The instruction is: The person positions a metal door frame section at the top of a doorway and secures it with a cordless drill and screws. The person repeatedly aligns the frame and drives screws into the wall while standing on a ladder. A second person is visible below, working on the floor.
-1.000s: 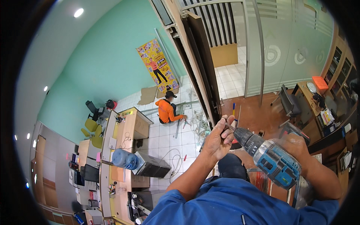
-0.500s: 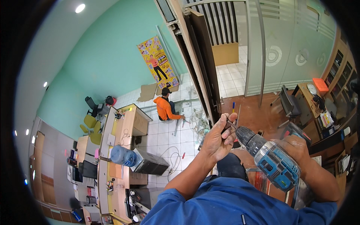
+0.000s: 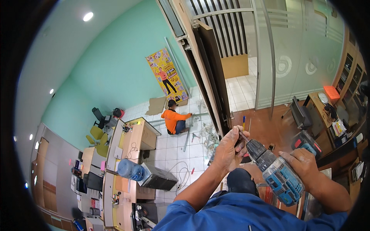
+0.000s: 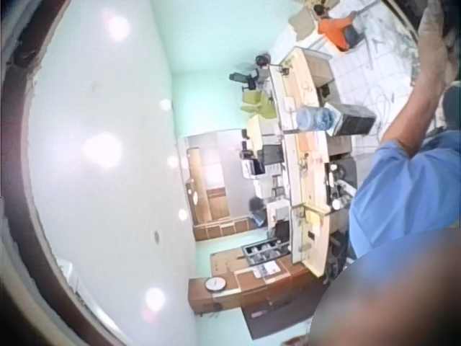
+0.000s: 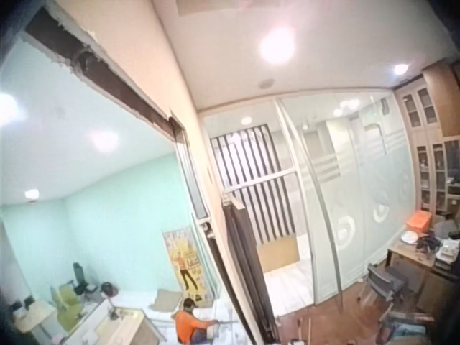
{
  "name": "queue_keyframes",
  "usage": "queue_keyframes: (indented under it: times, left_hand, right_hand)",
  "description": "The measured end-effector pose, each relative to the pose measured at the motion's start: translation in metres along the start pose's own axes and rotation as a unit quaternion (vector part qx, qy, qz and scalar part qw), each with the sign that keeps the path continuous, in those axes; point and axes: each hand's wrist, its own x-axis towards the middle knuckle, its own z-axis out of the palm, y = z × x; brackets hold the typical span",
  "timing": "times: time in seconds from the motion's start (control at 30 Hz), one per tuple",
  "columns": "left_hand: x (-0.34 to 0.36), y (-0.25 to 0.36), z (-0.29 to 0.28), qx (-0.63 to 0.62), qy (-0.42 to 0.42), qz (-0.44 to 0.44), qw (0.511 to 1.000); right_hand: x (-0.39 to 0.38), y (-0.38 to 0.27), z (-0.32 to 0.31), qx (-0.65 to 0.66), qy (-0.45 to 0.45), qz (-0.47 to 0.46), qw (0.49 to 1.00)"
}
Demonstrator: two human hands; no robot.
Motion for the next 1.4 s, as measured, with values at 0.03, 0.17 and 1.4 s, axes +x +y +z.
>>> queue_keyframes:
  times: [0.03,0.17,1.4]
  left_hand:
    - [0.003,0.0,-0.001,0.023,0.01,0.004,1.0]
    - [0.009,0.0,-0.005,0.054,-0.002,0.005,0.999]
    - [0.271,0.418,0.124,0.55,0.38,0.584,0.46]
  right_hand:
    - [0.0,0.0,0.0,0.012,-0.019,0.013,1.0]
    - [-0.002,0.003,0.0,0.045,-0.068,0.036,0.996]
    - [-0.024,0.045,0.013,0.021,0.104,0.065,0.992]
